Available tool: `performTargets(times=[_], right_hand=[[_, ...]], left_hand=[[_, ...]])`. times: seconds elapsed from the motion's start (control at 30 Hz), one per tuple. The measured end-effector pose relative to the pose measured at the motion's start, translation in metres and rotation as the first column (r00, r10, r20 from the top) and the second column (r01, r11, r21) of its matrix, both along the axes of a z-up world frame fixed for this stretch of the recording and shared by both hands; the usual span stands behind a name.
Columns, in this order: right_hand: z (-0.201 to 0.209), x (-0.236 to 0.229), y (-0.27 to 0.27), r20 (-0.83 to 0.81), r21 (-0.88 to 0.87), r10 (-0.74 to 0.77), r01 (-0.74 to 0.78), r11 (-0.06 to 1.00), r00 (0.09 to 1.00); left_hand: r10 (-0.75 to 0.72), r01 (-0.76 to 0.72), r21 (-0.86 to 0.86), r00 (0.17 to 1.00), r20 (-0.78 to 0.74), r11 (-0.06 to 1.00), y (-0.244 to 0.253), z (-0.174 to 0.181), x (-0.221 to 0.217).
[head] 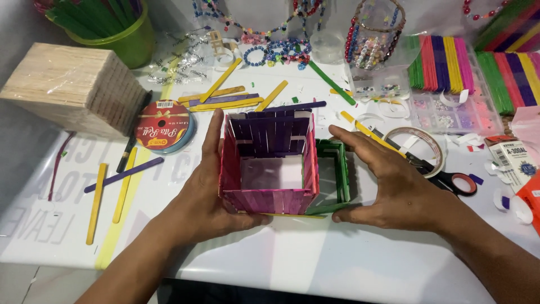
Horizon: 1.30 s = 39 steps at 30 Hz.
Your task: Assembling a small container or structure using colored popsicle sticks and double-sided tape.
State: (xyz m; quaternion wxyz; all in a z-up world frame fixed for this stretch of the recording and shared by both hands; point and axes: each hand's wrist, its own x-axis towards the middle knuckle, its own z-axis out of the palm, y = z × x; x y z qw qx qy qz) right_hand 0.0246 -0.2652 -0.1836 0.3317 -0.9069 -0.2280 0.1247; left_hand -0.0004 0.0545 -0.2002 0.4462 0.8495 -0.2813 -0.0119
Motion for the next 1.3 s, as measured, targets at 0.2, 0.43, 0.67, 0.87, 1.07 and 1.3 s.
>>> performTargets(times=[0.2,0.43,0.67,0.87,1.07,1.3], right_hand=[[-0.001,-0.001,0.003,-0.023,0.025,-0.006,0.007,1.0,1.0],[-0.015,-0.003,0.01,-0.013,0.062,-0.036,0.037,0.997,0.999],[-0.005,-0.004,0.02,-0.187,0.108,-0.211,0.234,0.966,0.959],[0.0,-0.005,0.027,-0.288,0.14,-0.275,0.325,0.935,0.917],[-0.008,-0.003,0.021,-0.212,0.111,-0.245,0.272,0.956,0.946],[-0.017,0.0,0.013,-0.016,0.046,-0.146,0.147,0.988,0.989]], left_hand=[[-0.009,-0.004,0.093,0.99,0.138,0.996,0.004,-0.009,0.002],[0.029,-0.029,-0.005,1.0,0.0,1.0,0.0,0.002,0.002],[-0.04,0.037,-0.023,0.988,-0.15,0.999,0.014,0.017,0.003],[0.05,-0.019,0.13,0.969,-0.243,0.991,0.018,0.027,0.002],[-0.058,0.066,0.088,0.994,-0.091,0.994,0.021,0.016,0.004],[-0.016,0.027,0.126,0.996,-0.091,0.992,0.018,0.012,0.006]])
